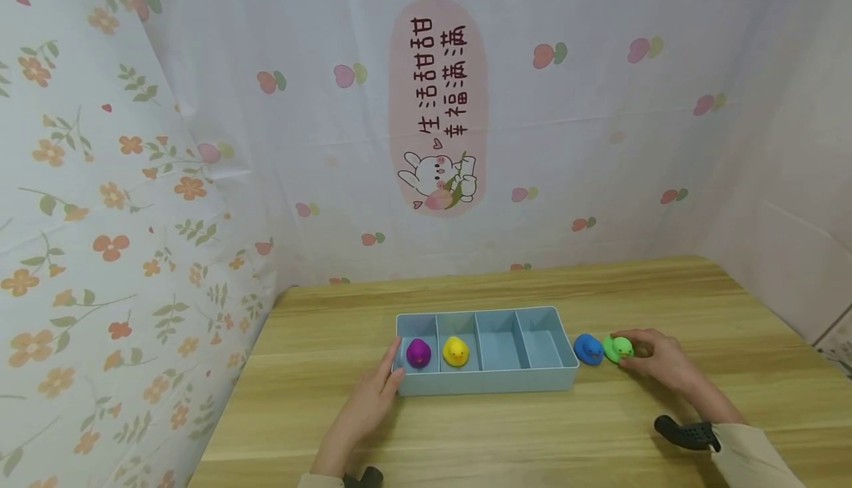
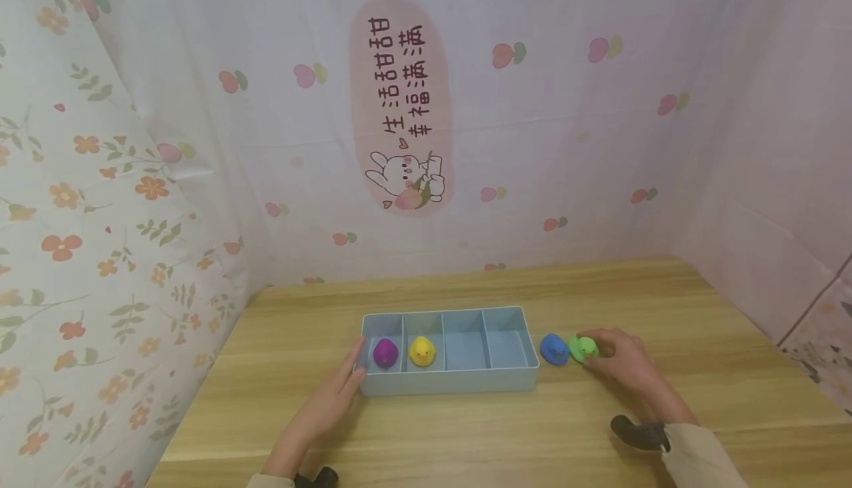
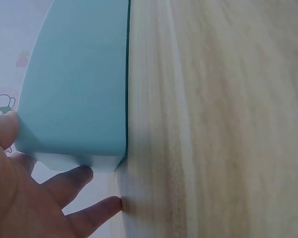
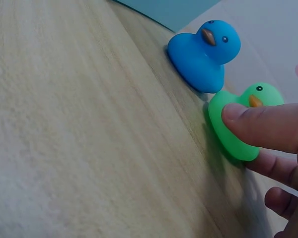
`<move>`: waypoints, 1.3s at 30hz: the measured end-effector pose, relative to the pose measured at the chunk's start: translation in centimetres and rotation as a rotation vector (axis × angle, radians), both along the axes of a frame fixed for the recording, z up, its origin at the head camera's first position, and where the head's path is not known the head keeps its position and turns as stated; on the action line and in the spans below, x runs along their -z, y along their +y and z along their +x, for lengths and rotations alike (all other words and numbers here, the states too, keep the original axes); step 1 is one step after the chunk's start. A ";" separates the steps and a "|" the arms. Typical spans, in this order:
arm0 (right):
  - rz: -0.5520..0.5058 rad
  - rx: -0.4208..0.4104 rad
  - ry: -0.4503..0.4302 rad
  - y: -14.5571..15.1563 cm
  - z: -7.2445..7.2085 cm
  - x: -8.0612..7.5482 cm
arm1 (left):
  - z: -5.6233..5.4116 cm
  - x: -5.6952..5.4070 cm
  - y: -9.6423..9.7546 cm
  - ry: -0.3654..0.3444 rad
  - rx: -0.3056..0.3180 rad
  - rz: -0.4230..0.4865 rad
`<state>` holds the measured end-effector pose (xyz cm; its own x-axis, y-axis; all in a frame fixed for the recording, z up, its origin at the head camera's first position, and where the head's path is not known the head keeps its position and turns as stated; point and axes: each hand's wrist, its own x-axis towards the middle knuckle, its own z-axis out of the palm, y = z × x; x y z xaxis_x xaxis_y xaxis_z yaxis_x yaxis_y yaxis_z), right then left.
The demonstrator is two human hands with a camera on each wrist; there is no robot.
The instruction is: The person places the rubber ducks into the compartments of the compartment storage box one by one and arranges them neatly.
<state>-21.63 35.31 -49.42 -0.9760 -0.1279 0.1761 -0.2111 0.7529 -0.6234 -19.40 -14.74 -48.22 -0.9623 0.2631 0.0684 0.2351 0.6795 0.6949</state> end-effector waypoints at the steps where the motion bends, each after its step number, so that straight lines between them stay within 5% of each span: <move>1: 0.007 0.001 0.002 0.0 0.0 0.0 | 0.0 0.0 0.0 0.000 0.000 -0.001; 16: 0.027 -0.005 0.078 -0.3 0.2 -1.0 | 0.1 -0.2 0.0 -0.009 -0.002 -0.003; 23: 0.092 -0.004 0.186 -0.2 0.0 -1.5 | 0.1 -0.1 0.0 -0.006 -0.003 0.002; 39: 0.105 -0.005 0.183 -1.0 0.1 -4.0 | 0.1 -0.1 -0.1 0.013 0.001 0.002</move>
